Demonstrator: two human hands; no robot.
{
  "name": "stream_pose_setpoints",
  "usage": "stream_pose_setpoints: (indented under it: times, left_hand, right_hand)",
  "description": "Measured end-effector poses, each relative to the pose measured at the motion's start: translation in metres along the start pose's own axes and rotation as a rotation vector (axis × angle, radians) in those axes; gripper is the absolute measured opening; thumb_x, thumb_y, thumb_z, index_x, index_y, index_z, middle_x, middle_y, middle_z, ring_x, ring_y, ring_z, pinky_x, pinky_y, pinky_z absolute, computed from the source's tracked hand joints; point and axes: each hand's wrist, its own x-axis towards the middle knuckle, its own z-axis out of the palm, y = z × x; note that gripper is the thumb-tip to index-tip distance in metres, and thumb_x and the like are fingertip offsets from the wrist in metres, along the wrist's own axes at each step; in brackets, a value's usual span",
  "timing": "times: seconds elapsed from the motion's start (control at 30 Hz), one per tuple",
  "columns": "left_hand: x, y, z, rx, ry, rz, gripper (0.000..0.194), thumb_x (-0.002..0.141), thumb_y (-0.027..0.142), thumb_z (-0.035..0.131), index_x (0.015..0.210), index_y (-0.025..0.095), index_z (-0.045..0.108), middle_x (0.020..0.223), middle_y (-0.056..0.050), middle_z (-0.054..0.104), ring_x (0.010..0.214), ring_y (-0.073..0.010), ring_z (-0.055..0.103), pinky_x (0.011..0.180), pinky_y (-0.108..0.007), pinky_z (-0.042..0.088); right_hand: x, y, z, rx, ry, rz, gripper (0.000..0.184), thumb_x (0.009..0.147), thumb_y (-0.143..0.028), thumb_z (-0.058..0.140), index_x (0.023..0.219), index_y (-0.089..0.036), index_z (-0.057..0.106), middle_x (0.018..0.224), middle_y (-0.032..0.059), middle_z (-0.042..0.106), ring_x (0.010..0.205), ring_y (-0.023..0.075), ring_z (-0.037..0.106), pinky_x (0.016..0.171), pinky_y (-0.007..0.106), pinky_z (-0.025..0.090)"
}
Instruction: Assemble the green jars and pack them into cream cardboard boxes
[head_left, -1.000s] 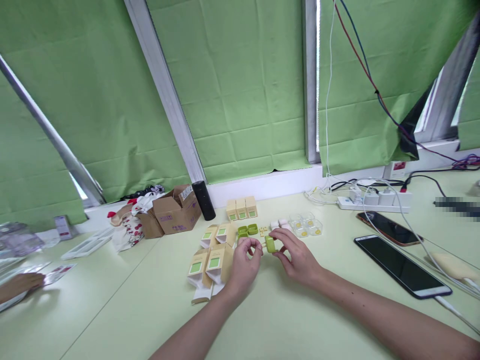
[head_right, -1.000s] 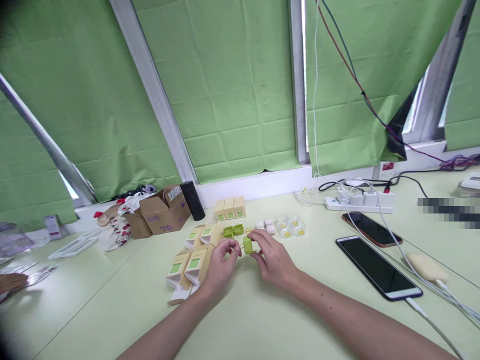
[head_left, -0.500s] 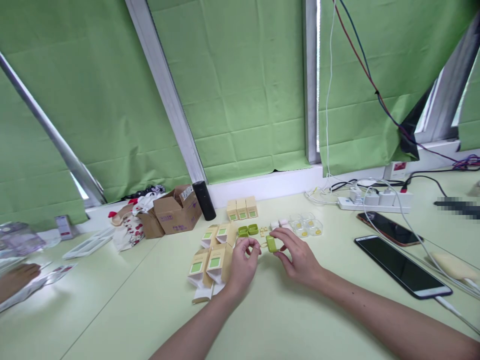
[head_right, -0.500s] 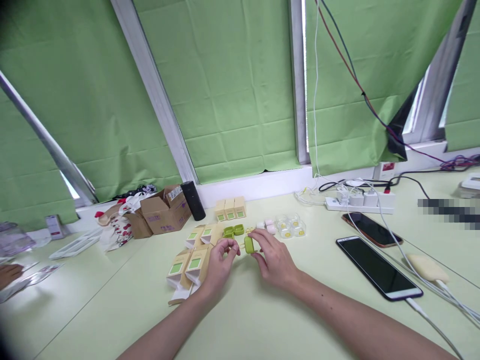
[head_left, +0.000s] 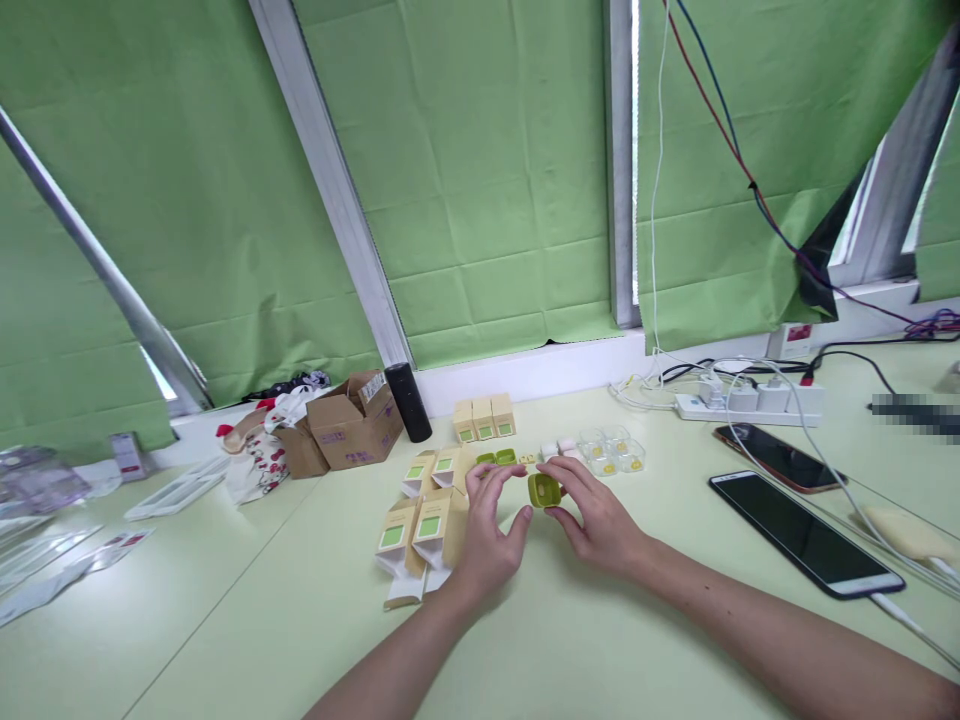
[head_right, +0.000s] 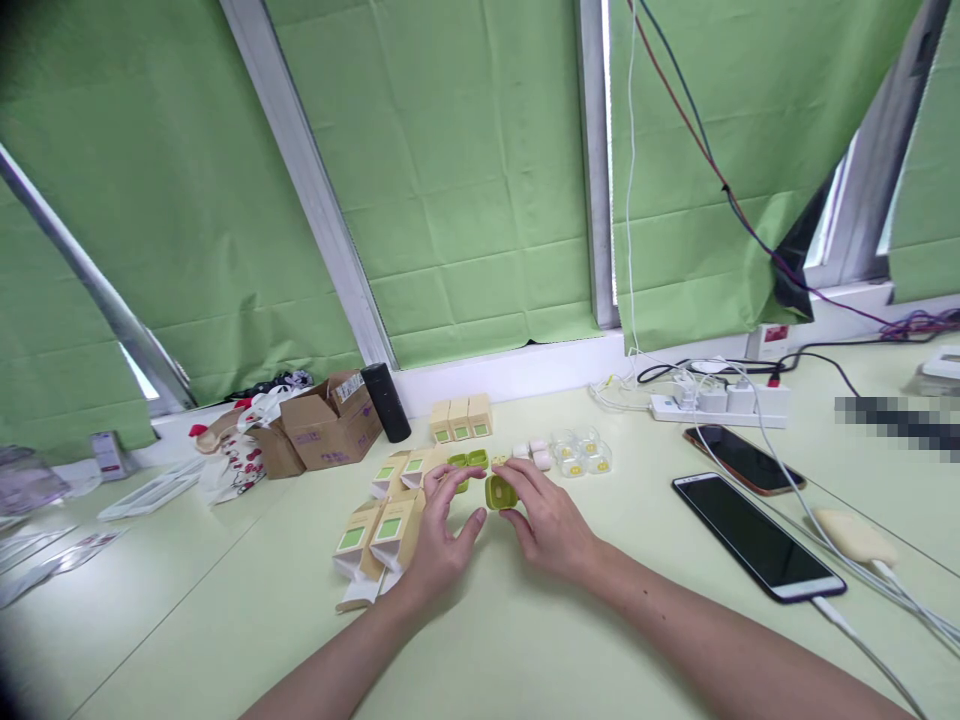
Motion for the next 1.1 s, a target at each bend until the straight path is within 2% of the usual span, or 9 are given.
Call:
stream_pose_setpoints:
  times: [0.07,0.17,0.43,0.6,1.1]
  left_hand:
    - [-0.0008,0.0004,-0.0001,0.017,-0.033,0.046,0.042,0.092,0.022,0.067,0.134,0.028,0.062,0.134,-0.011,0.065,0.138,-0.0320,0.040,0.115,-0.055,0.040]
    - [-0.0008,-0.0021,0.0010,0.042,-0.039,0.088,0.041,0.092,0.021,0.067,0.133,0.027,0.064,0.133,-0.011,0.067,0.136,-0.0325,0.042,0.114,-0.056,0.041]
    - [-0.0001,-0.0048,0.0012,0.053,-0.021,0.078,0.039,0.092,0.020,0.069,0.130,0.028,0.068,0.132,-0.011,0.070,0.134,-0.0330,0.044,0.112,-0.059,0.043]
    - [0.0007,-0.0054,0.0019,0.051,0.003,0.070,0.042,0.089,0.020,0.073,0.130,0.028,0.069,0.129,-0.011,0.072,0.132,-0.0340,0.046,0.110,-0.060,0.046]
    - [-0.0012,-0.0041,0.0044,0.054,0.040,0.067,0.038,0.090,0.019,0.071,0.127,0.029,0.070,0.127,-0.010,0.072,0.131,-0.0335,0.049,0.109,-0.058,0.047]
  right_hand:
    - [-0.0006,0.0014,0.0007,-0.024,0.006,-0.045,0.060,0.098,-0.011,0.054,0.154,-0.024,0.039,0.139,0.0177,0.060,0.129,0.0323,0.063,0.098,0.052,0.064]
    - [0.0005,0.0010,-0.0002,-0.046,0.020,-0.097,0.055,0.100,-0.011,0.052,0.152,-0.022,0.041,0.138,0.0185,0.061,0.129,0.0313,0.064,0.097,0.051,0.065]
    - [0.0037,0.0006,-0.0041,-0.071,0.035,-0.140,0.030,0.103,-0.014,0.053,0.131,-0.022,0.056,0.135,0.0202,0.063,0.121,0.0302,0.069,0.091,0.047,0.066]
    - [0.0031,0.0018,-0.0023,-0.082,0.041,-0.171,0.031,0.102,-0.012,0.052,0.130,-0.023,0.059,0.136,0.0196,0.064,0.122,0.0313,0.068,0.092,0.049,0.065]
    - [0.0058,-0.0005,-0.0003,-0.113,0.035,-0.203,0.034,0.104,-0.011,0.045,0.133,-0.023,0.057,0.131,0.0194,0.062,0.115,0.0305,0.067,0.083,0.045,0.065]
